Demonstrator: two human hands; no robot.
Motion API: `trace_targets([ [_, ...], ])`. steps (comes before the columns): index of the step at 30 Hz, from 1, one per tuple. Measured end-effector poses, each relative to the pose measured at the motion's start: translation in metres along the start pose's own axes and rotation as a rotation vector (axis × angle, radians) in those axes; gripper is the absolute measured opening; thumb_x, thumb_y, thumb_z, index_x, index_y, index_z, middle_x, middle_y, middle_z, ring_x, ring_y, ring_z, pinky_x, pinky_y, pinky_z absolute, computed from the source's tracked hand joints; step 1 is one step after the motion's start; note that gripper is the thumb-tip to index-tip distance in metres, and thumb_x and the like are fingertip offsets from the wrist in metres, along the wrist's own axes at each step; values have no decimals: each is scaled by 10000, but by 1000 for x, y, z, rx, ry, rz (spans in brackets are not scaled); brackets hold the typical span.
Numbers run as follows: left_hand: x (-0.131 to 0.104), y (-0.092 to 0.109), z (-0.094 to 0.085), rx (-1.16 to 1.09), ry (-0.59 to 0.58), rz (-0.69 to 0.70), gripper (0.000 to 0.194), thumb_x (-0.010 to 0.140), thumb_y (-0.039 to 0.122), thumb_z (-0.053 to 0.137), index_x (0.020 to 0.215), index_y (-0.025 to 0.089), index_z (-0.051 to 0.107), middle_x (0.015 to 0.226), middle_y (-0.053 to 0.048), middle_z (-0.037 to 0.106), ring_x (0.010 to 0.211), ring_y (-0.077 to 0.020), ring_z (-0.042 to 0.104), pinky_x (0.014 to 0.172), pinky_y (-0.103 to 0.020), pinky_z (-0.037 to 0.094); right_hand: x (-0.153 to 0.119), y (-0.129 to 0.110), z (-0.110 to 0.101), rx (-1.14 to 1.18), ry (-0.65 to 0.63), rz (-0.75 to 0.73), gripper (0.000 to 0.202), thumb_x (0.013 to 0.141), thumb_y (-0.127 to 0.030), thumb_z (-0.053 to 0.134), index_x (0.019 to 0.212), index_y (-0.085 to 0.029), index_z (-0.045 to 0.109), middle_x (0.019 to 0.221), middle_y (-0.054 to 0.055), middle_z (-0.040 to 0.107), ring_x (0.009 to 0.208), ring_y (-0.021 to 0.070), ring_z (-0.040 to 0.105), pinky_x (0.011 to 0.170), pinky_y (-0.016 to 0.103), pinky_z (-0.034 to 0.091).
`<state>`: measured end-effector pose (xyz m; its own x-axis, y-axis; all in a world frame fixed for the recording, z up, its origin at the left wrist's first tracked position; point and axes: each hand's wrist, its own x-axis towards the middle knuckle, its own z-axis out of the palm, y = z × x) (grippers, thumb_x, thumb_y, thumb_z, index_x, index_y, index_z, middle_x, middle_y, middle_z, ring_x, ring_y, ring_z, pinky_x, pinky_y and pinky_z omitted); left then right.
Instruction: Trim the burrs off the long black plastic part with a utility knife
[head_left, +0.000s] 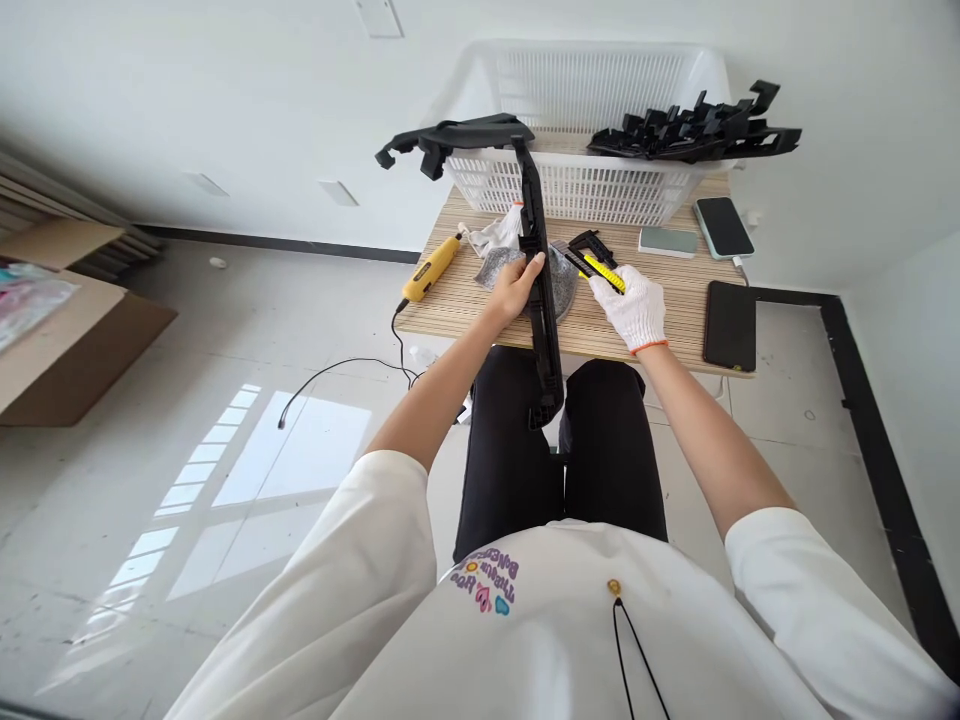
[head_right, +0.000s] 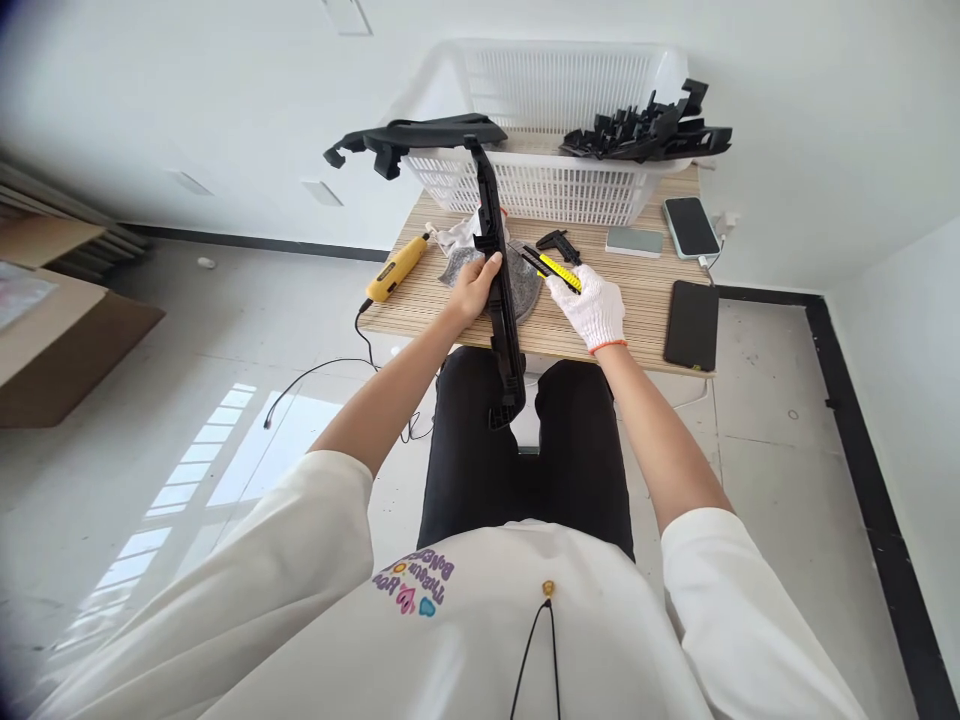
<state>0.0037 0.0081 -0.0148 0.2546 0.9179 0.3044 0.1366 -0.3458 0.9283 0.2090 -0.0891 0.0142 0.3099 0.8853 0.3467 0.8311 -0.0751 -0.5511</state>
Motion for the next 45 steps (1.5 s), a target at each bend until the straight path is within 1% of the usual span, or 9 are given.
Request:
trace_targets([
  [8,0,1,2,19,27,56,588,819,737,532,621,185,477,610,37,364,572,-93,399,563,-254,347,-2,-1,-4,49,6,-19,420,835,-612,579,883,-213,699,709,31,668,668,209,600,618,321,407],
  [11,0,-1,2,-1,32,63,573,820,737,539,663,186,513,630,30,414,601,-104,465,588,-247,392,-1,-1,-3,104,-13,-21,412,817,-611,601,849,-209,685,692,20,653,647,190,581,607,311,409],
  [15,-1,-1,3,-100,17,75,538,814,720,585,944,198,618,859,-24,611,798,-156,619,698,-260,487,1,-1,-1,173,-53,14,411,779,-623,640,780,-212,656,661,5,629,632,178,568,596,303,412],
  [18,-3,0,4,-134,34,70,547,808,696,617,1068,215,596,969,-48,639,898,-180,660,725,-261,514,2,0,-1,175,-7,49,418,776,-629,641,787,-212,653,672,3,632,645,180,572,609,306,417],
  [28,-1,-2,3,-257,-45,-36,642,739,723,660,1115,225,507,723,15,553,582,-127,600,519,-243,449,2,-2,-2,183,4,33,405,780,-613,645,761,-208,644,641,-6,612,628,168,569,601,293,403],
  [33,-1,-1,2,-279,-109,-59,625,749,729,667,1092,235,499,587,71,454,419,-77,451,411,-215,333,0,0,1,176,-39,62,414,757,-620,666,794,-208,670,665,-6,638,621,158,553,594,290,412],
  [37,-2,1,0,-285,-142,-68,626,751,730,674,1097,234,510,580,74,454,417,-72,441,409,-211,343,0,1,1,181,10,89,412,758,-615,672,808,-206,685,689,1,669,640,163,583,616,292,433],
  [41,-2,-1,-1,-294,-162,-77,582,769,712,673,1066,234,522,610,63,478,452,-82,474,440,-215,388,0,1,0,178,-32,123,443,733,-649,685,831,-217,696,714,7,697,650,176,607,622,296,453],
  [45,-2,-2,0,-300,-168,-90,577,772,711,669,1068,236,527,623,60,488,457,-85,480,437,-213,397,0,0,0,161,5,144,455,742,-670,666,819,-223,698,702,6,700,649,183,619,622,301,450],
])
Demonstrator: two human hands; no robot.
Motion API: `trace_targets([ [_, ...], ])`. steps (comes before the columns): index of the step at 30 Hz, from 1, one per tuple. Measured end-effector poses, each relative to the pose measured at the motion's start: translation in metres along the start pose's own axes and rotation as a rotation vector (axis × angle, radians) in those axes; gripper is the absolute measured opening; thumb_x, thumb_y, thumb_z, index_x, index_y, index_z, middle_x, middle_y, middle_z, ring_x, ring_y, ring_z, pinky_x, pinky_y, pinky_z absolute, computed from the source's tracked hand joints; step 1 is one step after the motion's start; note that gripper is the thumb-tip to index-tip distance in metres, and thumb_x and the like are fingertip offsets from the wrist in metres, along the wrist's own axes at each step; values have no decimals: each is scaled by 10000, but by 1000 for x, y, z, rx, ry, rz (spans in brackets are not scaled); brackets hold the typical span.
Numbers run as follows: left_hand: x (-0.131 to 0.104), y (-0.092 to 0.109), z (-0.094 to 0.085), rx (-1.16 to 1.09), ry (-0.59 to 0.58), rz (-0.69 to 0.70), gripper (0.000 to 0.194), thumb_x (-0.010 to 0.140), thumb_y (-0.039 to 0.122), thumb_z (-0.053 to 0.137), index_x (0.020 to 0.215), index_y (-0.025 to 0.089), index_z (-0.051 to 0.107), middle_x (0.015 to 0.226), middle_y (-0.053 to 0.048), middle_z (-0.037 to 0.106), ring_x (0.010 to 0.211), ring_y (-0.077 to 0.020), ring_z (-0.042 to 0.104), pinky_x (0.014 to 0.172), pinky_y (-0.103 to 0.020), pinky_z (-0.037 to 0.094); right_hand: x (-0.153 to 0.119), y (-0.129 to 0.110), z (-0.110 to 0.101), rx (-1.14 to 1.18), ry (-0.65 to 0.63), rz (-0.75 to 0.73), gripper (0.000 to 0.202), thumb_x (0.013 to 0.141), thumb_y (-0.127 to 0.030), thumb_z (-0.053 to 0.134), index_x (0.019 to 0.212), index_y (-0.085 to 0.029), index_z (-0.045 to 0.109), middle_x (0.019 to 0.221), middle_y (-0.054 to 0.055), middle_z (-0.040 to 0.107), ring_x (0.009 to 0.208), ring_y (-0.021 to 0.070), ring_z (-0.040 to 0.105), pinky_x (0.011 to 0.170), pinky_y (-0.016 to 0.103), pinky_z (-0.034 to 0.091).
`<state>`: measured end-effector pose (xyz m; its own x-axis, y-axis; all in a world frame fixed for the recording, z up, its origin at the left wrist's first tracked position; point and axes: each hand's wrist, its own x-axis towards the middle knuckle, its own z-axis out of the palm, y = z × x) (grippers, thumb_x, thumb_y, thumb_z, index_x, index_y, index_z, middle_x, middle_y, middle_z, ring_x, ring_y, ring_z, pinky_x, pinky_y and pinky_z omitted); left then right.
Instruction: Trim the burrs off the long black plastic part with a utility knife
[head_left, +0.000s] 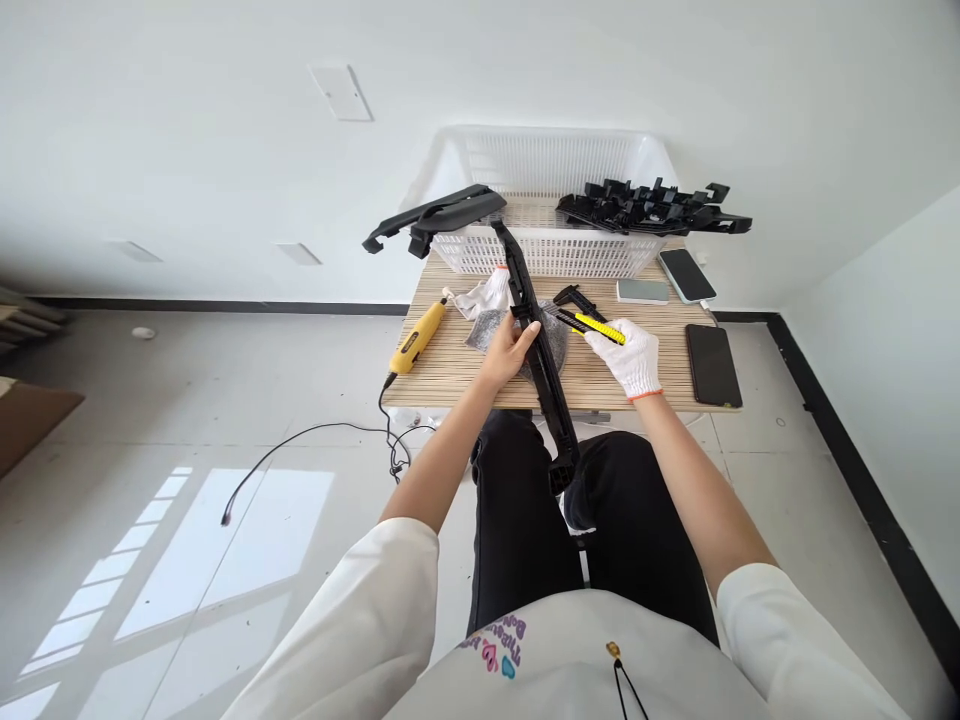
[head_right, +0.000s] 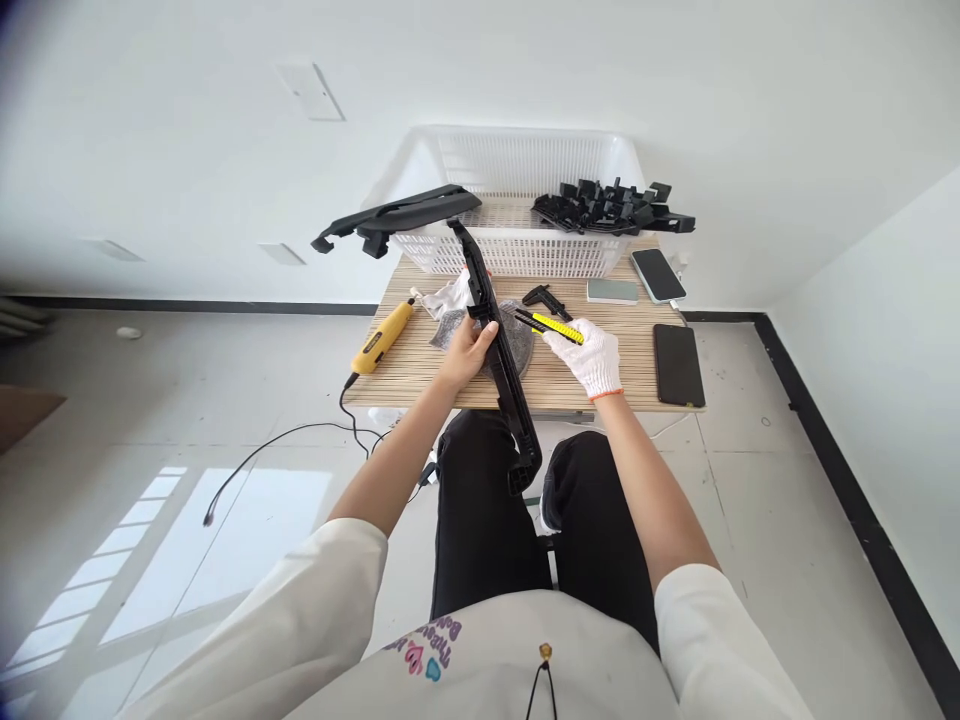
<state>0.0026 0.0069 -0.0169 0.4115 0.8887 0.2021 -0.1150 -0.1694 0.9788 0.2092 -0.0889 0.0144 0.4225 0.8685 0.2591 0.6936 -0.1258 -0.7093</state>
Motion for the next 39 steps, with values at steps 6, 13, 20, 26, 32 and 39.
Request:
trace_targets([
  [6,0,0,-1,4,22,12,577,766,700,682,1068,229,540,629,57,510,458,-84,489,432,-208,404,1,-1,0,-46,6,-5,486,738,-708,650,815,-231,706,704,12,704,655,192,624,600,299,423],
  [13,-1,3,2,-3,76,30,610,746,690,712,1104,226,541,667,34,561,542,-124,585,500,-233,450,2,2,0,-22,-35,-32,498,754,-717,629,846,-233,706,707,4,697,653,184,615,602,291,413],
  [20,-1,1,0,46,77,16,531,760,681,703,983,206,622,640,16,562,543,-142,587,493,-252,463,3,0,-2,22,-76,-10,494,750,-722,633,848,-243,706,693,2,689,653,198,615,590,291,403],
  [26,1,2,1,101,153,47,473,763,663,712,787,203,602,566,31,469,563,-141,559,500,-249,451,4,0,-4,22,-108,-28,491,752,-720,638,857,-247,720,718,14,707,683,215,627,610,298,402],
  [32,1,9,3,144,171,35,582,740,743,666,670,186,512,570,42,394,507,-80,381,437,-226,270,6,-1,-4,16,-129,-37,498,757,-727,636,869,-251,725,715,10,704,689,217,634,615,300,401],
  [39,1,11,3,142,178,34,615,738,728,677,612,188,412,567,56,293,505,-59,281,451,-235,177,7,1,-1,17,-83,0,543,757,-760,608,899,-253,735,728,16,711,705,224,641,627,301,425],
])
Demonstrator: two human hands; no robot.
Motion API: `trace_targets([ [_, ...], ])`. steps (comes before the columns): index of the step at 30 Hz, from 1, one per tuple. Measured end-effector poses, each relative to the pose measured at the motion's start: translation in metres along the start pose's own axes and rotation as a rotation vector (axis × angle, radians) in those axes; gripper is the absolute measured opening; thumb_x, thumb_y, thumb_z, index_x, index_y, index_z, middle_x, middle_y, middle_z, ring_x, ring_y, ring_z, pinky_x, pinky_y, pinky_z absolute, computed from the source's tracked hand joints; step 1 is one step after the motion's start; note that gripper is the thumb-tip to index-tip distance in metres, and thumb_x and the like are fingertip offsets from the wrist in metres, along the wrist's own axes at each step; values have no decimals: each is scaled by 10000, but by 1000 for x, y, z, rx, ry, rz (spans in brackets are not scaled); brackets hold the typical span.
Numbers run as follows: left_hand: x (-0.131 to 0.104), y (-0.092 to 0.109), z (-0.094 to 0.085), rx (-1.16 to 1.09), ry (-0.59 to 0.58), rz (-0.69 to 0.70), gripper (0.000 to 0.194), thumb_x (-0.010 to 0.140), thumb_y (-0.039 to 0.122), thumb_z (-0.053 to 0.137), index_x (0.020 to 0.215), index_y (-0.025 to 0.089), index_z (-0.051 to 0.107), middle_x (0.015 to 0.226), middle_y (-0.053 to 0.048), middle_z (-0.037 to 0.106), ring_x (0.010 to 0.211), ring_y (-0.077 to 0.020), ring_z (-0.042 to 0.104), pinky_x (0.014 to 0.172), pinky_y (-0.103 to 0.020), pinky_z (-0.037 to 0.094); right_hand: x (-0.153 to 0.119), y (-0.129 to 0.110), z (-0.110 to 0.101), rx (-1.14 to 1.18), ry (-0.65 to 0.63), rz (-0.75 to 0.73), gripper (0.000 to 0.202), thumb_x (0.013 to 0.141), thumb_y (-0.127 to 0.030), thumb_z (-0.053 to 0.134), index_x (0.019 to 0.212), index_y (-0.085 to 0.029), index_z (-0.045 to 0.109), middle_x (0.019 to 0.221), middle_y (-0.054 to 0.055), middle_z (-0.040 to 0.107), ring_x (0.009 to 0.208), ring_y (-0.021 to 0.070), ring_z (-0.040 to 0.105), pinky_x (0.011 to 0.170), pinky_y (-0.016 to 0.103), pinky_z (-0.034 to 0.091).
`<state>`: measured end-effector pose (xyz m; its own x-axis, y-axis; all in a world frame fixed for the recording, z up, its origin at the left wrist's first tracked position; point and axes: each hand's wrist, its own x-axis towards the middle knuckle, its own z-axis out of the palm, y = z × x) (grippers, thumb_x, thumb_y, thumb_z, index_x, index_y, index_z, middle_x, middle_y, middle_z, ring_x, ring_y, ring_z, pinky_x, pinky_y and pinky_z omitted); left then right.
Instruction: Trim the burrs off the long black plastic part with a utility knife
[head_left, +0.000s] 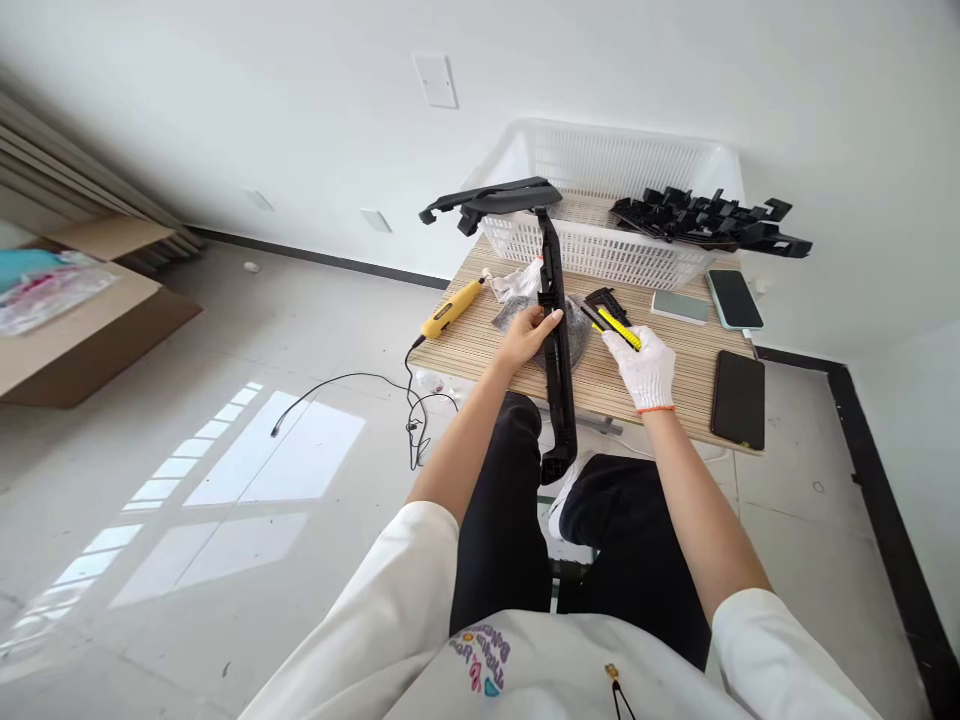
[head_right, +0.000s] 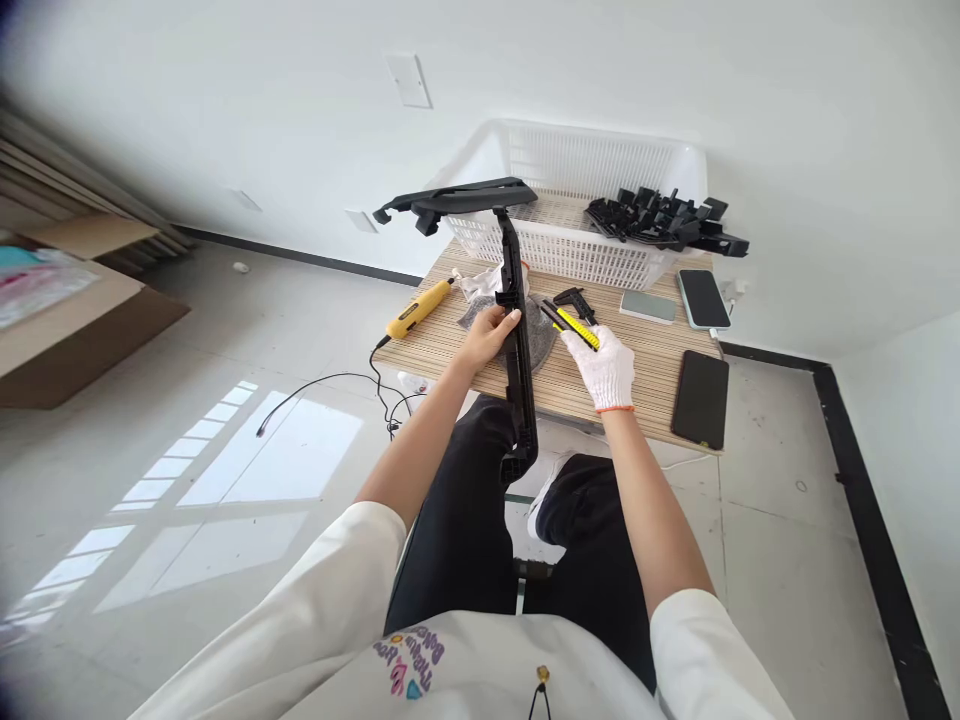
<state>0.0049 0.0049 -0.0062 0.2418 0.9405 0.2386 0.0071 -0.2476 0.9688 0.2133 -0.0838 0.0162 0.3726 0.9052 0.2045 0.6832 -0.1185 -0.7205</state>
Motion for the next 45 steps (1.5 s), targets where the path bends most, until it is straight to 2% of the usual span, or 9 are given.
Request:
trace_targets([
  [4,0,-1,-1,-3,8,14,613,755,710,677,606,189,391,581,51,288,520,-62,270,463,-243,164,-1,1,0,-16,-43,-16,554,755,-758,613,918,-244,739,718,20,708,691,218,632,636,301,434],
  [8,0,-3,-1,19,-2,11,609,772,714,657,613,189,394,587,49,284,523,-62,262,469,-251,148,-3,1,0,-35,-12,1,559,764,-765,597,924,-249,739,689,20,694,686,223,638,636,305,434],
  [14,-1,-3,0,25,-29,-22,592,784,724,639,647,188,427,582,56,291,512,-57,260,463,-248,147,-4,-3,-2,-122,6,-3,556,767,-766,593,938,-259,745,754,34,726,752,249,666,628,304,413],
  [18,0,-3,-1,10,-40,-15,609,770,732,642,631,194,393,564,62,288,500,-53,266,450,-240,152,-3,-2,1,-187,-10,-66,560,759,-765,605,937,-253,745,762,44,731,727,251,660,609,307,407],
  [23,1,-6,-1,-25,-43,-8,596,768,725,645,634,193,412,570,56,317,505,-58,334,440,-222,231,-2,-1,4,-193,56,-39,574,755,-780,593,921,-249,737,754,48,727,723,256,658,592,312,411],
  [27,2,-4,0,-19,-55,16,588,773,724,639,635,191,432,561,51,343,493,-59,346,426,-226,224,-4,-5,3,-192,94,-63,540,787,-740,583,922,-237,730,751,46,725,722,249,659,607,316,426],
  [34,5,-7,1,35,14,51,629,752,761,623,596,197,391,534,52,345,469,-56,355,402,-221,231,-9,-8,7,-304,201,-111,552,824,-717,545,969,-213,720,815,74,737,767,261,674,676,353,469],
  [40,4,-5,4,92,71,66,647,739,796,592,595,205,371,530,52,348,450,-61,357,389,-233,229,-5,-8,8,-305,160,-99,552,837,-713,529,994,-217,713,802,65,727,778,266,673,698,375,484],
  [45,4,-7,2,192,97,121,645,826,764,526,566,198,360,553,39,323,505,-80,360,468,-255,261,-4,-8,7,-296,143,-82,544,828,-707,542,989,-214,704,783,66,716,762,261,663,692,370,485],
])
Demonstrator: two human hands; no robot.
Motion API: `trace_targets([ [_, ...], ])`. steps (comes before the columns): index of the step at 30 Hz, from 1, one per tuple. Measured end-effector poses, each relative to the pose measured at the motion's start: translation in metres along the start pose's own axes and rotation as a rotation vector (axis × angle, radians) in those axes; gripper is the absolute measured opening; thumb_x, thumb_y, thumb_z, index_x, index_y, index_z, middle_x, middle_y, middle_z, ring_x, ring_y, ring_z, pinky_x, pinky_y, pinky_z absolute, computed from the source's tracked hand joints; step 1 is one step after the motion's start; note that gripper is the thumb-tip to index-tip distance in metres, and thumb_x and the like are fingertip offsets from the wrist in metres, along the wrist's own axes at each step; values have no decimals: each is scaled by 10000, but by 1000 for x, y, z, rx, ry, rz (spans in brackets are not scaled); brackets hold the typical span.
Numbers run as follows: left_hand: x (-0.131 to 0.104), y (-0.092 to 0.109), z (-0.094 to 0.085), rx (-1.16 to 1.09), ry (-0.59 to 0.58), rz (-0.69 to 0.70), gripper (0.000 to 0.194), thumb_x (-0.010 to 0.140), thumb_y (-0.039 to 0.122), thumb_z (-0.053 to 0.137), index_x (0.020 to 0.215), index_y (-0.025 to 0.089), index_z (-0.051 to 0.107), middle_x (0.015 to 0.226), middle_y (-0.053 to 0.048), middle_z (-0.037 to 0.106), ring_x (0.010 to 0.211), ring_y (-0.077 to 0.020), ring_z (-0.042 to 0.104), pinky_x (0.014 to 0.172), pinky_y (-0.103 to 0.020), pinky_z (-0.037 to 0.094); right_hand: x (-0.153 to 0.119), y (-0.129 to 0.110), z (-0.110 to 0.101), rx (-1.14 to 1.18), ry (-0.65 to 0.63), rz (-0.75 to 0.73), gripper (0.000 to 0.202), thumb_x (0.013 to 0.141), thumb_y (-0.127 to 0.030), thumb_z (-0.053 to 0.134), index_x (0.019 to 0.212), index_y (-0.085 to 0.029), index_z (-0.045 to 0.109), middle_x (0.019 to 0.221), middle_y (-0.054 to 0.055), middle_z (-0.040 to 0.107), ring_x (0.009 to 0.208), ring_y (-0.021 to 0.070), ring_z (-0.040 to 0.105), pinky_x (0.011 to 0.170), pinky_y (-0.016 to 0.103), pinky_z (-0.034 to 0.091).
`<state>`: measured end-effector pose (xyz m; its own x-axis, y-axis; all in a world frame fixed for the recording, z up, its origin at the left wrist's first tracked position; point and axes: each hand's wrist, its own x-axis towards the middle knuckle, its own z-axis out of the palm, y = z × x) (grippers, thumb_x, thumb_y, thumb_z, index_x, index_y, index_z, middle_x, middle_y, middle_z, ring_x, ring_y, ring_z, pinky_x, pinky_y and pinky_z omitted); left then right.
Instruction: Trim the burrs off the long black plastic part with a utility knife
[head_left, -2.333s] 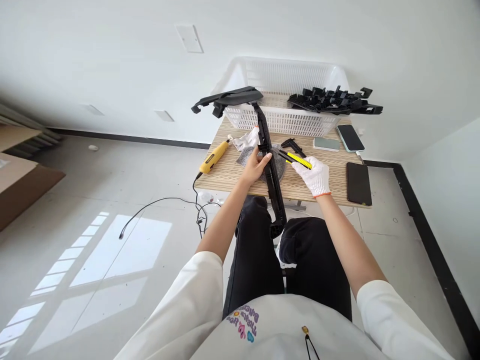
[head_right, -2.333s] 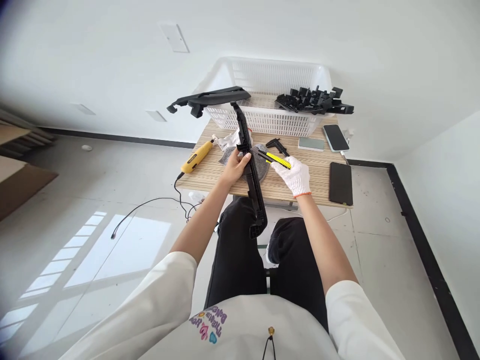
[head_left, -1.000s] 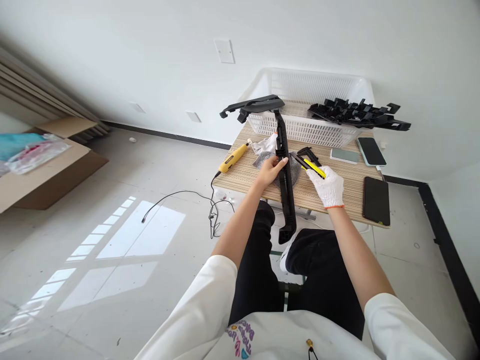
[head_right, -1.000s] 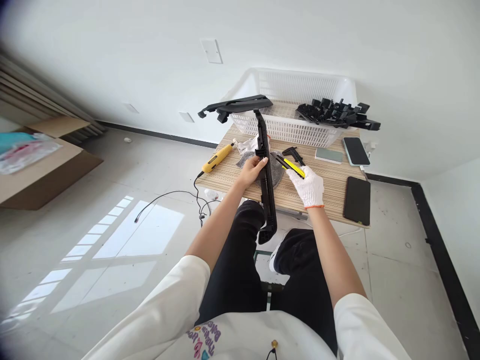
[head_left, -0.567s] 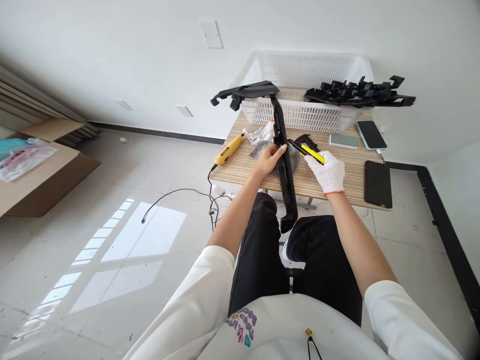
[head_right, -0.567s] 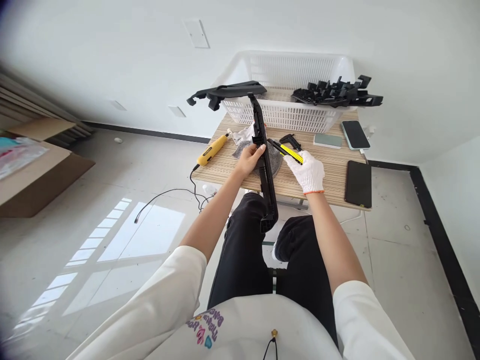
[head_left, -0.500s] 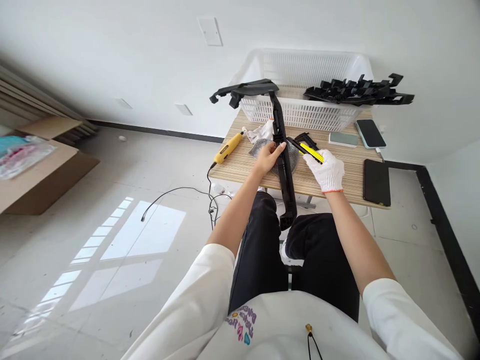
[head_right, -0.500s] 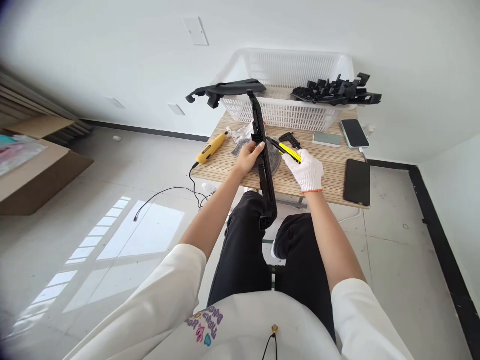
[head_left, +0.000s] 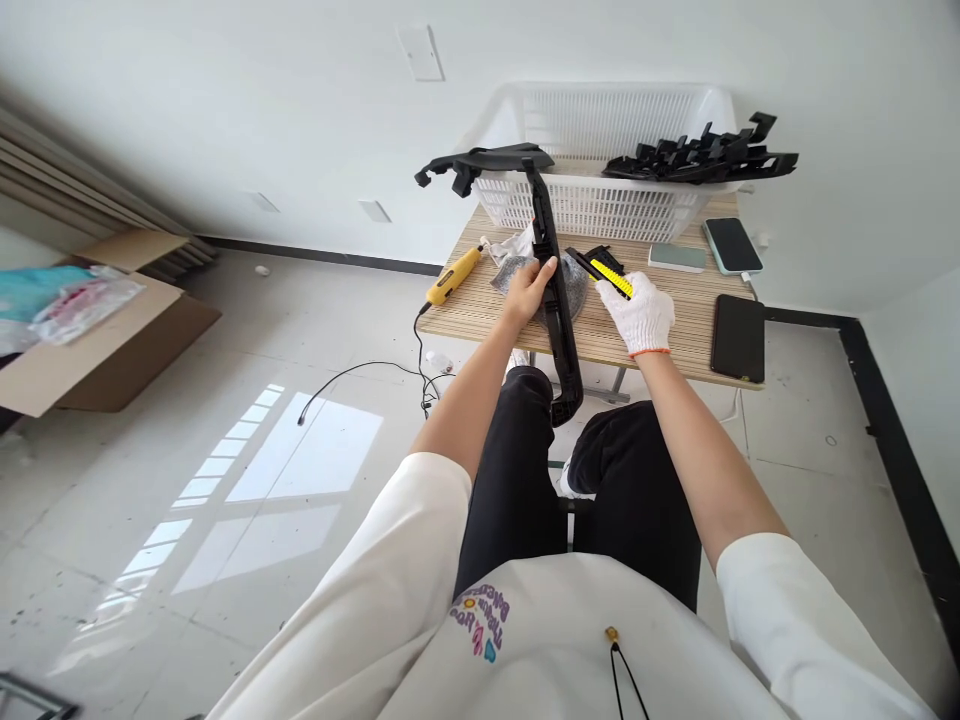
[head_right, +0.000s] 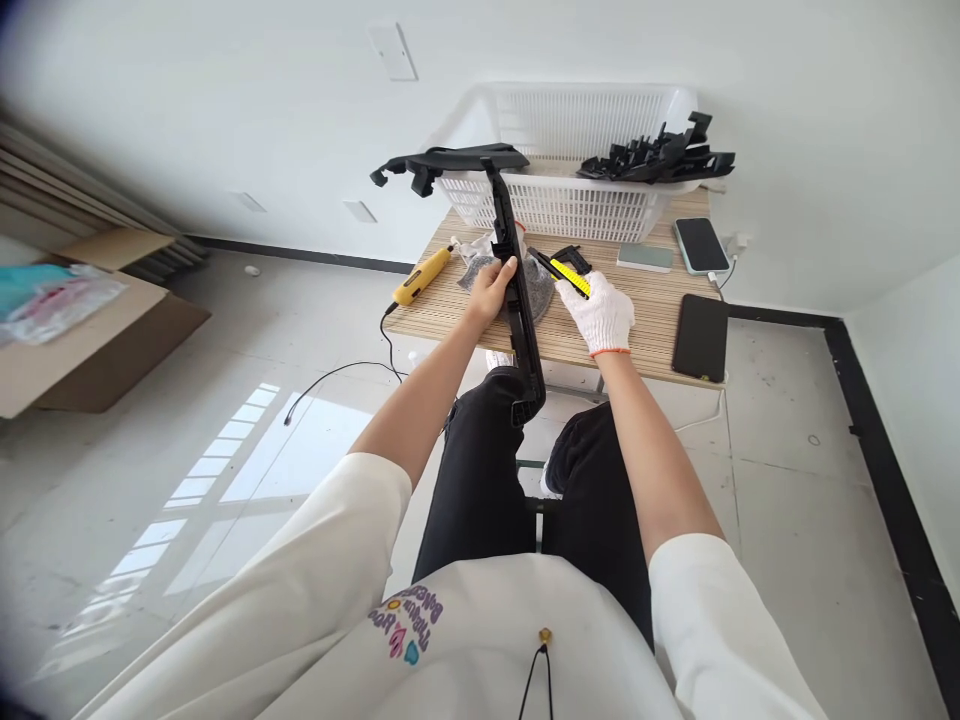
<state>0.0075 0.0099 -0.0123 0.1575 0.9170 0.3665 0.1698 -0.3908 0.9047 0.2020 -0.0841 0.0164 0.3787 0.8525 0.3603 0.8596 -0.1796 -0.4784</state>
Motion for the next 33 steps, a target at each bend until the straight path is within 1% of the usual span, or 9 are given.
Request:
trace_targets([
  [5,2,-5,0,-15,17,3,626,853,745,509,565,196,421,599,24,350,569,-103,398,550,-274,318,5,1,2,26,0,13,545,844,-703,528,998,-208,694,797,77,707,775,259,661,715,379,493],
  [8,2,-4,1,-49,26,-32,629,860,743,491,554,196,428,584,21,364,556,-104,413,540,-276,332,9,2,4,24,0,-6,542,858,-686,520,1019,-196,687,836,89,710,803,265,663,739,391,497],
  [14,0,-4,0,-56,18,-98,621,869,731,486,551,199,446,537,29,385,499,-96,436,513,-269,356,8,2,5,44,-8,21,551,851,-702,522,1025,-205,685,817,83,694,821,275,654,750,407,496],
  [18,0,-7,0,-29,3,-94,620,901,694,483,529,203,413,510,30,383,485,-97,430,520,-271,357,7,3,4,59,-18,3,541,838,-706,540,987,-207,688,810,79,692,813,276,650,747,409,491],
  [22,0,-10,1,-87,5,-88,583,917,650,508,552,199,447,548,22,390,565,-116,480,584,-270,391,7,2,5,91,9,54,534,807,-719,572,935,-213,683,792,69,687,815,273,646,722,390,486],
  [25,-4,-8,0,-93,25,-100,549,915,628,533,576,199,484,574,15,427,640,-140,532,657,-282,428,3,3,3,116,45,113,554,818,-743,537,905,-215,681,783,74,683,822,276,648,705,383,481],
  [27,-9,-3,-1,-28,-21,-117,516,902,600,583,585,201,505,574,11,462,663,-162,559,697,-299,440,-1,5,0,136,15,119,572,815,-761,525,864,-214,683,753,77,677,811,280,653,693,382,480],
  [30,-16,3,-4,84,-98,-124,472,853,547,687,580,205,511,564,2,498,677,-193,581,720,-315,436,-4,9,-5,162,-99,88,553,765,-757,598,811,-213,688,693,65,671,752,273,657,658,371,483],
  [33,-17,6,-4,67,-86,-92,416,836,548,705,657,202,560,636,-11,568,715,-199,593,708,-308,431,-4,11,-8,215,-136,61,512,755,-718,639,818,-212,687,694,61,683,705,244,653,602,340,488],
])
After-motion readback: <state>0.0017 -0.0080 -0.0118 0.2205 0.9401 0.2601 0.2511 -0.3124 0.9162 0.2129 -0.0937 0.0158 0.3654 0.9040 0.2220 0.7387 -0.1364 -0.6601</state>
